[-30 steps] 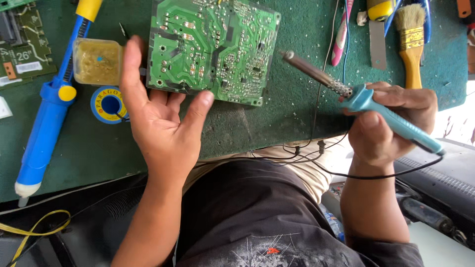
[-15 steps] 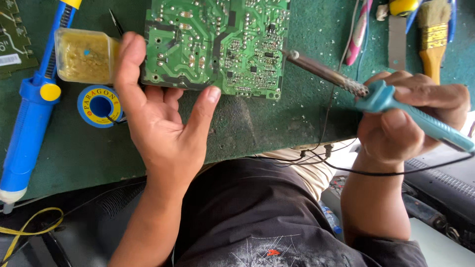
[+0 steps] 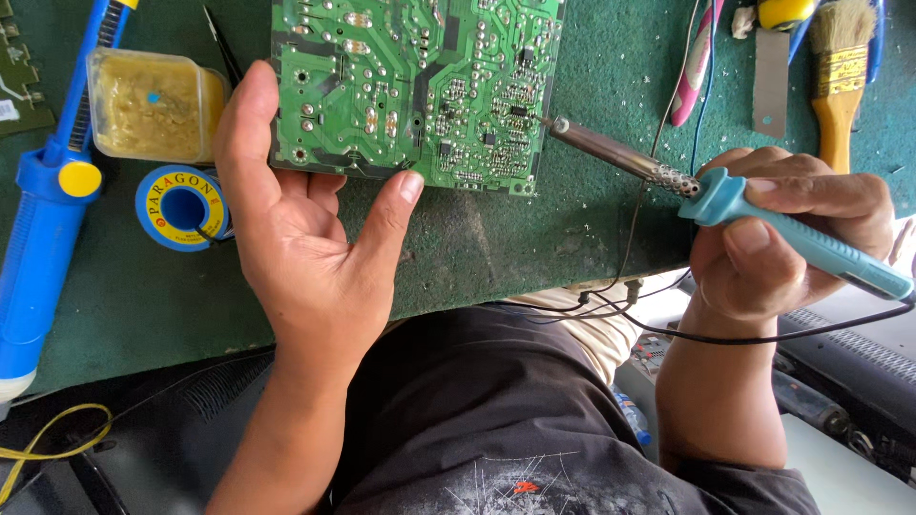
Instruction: The person solders a green circuit board using a soldering iron and solder wire. They use tweezers to hold small components in place while applying heat and solder to various points on the board.
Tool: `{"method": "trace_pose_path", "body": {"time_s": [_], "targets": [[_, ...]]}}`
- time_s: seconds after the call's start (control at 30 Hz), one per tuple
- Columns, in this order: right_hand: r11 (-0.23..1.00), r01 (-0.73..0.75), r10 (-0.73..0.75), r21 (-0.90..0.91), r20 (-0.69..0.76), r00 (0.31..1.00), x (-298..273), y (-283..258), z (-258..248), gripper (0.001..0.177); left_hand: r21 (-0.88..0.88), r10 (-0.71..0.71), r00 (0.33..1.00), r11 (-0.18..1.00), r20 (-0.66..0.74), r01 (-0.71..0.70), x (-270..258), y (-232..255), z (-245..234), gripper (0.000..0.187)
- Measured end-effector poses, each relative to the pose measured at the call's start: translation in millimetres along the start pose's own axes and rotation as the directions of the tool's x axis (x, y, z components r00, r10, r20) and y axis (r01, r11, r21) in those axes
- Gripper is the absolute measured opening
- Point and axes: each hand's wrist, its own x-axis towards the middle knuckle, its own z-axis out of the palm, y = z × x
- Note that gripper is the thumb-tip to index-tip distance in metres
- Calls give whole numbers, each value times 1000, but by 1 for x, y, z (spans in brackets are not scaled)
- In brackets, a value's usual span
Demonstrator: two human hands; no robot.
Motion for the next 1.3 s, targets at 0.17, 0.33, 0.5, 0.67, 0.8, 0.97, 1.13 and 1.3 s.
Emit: {"method": "trace_pose_path", "body": {"time_s": [0.17,0.33,0.5,0.67,0.8,0.97,1.13,1.3], "targets": [[999,-20,22,-43,51,998,1,-5,2,23,0,5,1000,1000,6,-5,0,1,-1,83],[999,-9,10,-43,19,1000,-2,0,-3,26,8,19,1000,1000,13,-19,1,0,-2,81],[996,-27,29,-89,20,999,-5,0,-6,28,4,4,1000,1000,-1,-4,1,-1,-1,83],[994,-11,16,-113,38,999,-5,0,-5,29,25,11,1000,1000,-1,-11,0,-1,-2,83],[990,-2,8,-140,42,999,-5,-1,-5,29,14,24,1000,1000,-2,-24,0,-5,-2,83],[990,24,-16,-142,57,998,-5,3,-7,27,24,36,999,999,12,-37,0,-3,-2,82],[992,7,0,-123,52,999,-5,1,-7,29,38,59,998,998,20,-59,0,-5,-3,81],[991,-6,18,-130,94,995,-5,-2,-6,24,54,72,997,996,18,-73,0,-6,-3,81]]}}
